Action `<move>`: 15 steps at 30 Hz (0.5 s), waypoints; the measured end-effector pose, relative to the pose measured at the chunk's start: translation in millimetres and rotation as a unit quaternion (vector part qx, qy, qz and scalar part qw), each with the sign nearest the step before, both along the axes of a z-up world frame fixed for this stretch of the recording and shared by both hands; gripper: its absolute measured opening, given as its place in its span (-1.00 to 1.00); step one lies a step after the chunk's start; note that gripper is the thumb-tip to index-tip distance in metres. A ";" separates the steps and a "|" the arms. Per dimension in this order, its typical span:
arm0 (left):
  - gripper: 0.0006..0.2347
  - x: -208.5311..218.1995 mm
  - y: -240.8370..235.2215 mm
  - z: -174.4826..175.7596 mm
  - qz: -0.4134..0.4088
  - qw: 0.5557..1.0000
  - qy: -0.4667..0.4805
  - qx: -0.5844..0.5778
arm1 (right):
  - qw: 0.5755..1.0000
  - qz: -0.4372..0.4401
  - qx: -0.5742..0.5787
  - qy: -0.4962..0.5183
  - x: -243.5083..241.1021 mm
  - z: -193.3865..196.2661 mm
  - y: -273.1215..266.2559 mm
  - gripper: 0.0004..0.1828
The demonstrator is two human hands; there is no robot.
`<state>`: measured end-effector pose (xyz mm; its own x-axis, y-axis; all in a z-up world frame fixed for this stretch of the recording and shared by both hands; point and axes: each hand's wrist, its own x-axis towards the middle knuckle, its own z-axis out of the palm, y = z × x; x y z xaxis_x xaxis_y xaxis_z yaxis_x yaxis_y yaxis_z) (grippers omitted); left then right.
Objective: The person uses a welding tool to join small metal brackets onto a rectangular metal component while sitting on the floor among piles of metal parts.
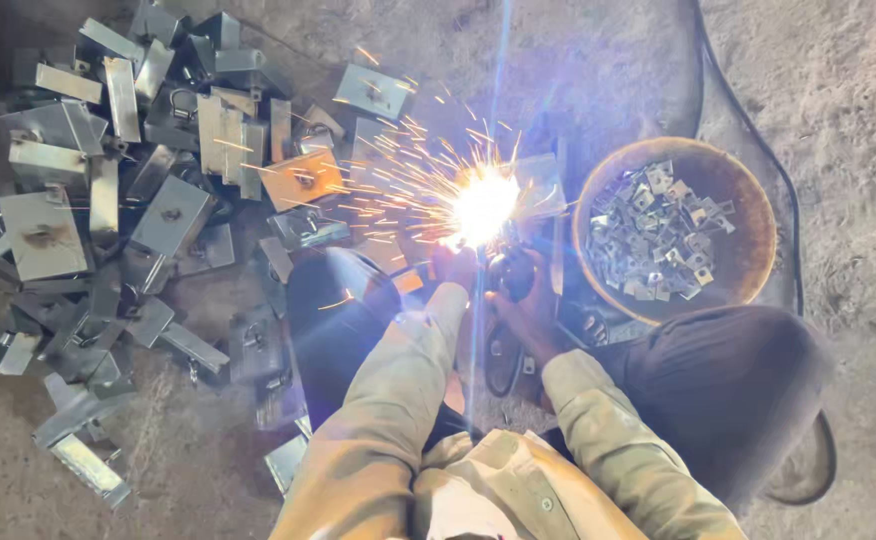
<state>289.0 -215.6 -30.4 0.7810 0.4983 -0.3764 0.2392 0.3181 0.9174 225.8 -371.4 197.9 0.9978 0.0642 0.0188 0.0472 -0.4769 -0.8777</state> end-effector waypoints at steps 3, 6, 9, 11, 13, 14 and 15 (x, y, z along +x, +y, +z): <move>-0.85 -0.7 -0.6 -0.9 0.001 1.000 0.014 0.000 | 0.999 0.011 -0.033 -0.040 0.0 -6.0 -0.9 -0.02; -0.86 -4.1 -1.9 -0.7 -0.003 0.999 0.034 0.010 | 0.998 0.010 -0.057 -0.001 -2.7 -0.6 -1.6 0.01; -0.87 1.5 -10.3 0.2 0.001 0.999 0.048 0.020 | 0.999 0.015 -0.028 0.033 -3.0 3.5 -2.9 -0.04; -0.88 6.5 -12.5 2.3 0.007 0.998 0.053 0.029 | 1.000 0.017 -0.020 0.013 -2.5 0.8 -3.7 -0.04; -0.87 7.0 -11.1 6.2 -0.007 0.997 0.060 0.053 | 0.998 0.012 -0.043 -0.033 -1.3 -6.6 -5.1 0.03; -0.85 5.3 -7.7 8.7 -0.026 0.995 0.057 0.072 | 1.000 0.002 -0.009 -0.026 0.3 -11.7 -6.9 0.01; -0.82 4.0 -4.5 10.8 -0.045 0.993 0.054 0.092 | 0.999 -0.007 0.026 -0.019 2.7 -18.0 -9.0 -0.01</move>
<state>293.0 -220.1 -19.6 0.7851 0.4969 -0.3698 0.3599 0.1200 0.9253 228.5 -380.4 179.9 0.9970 0.0475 0.0603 0.0750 -0.4317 -0.8989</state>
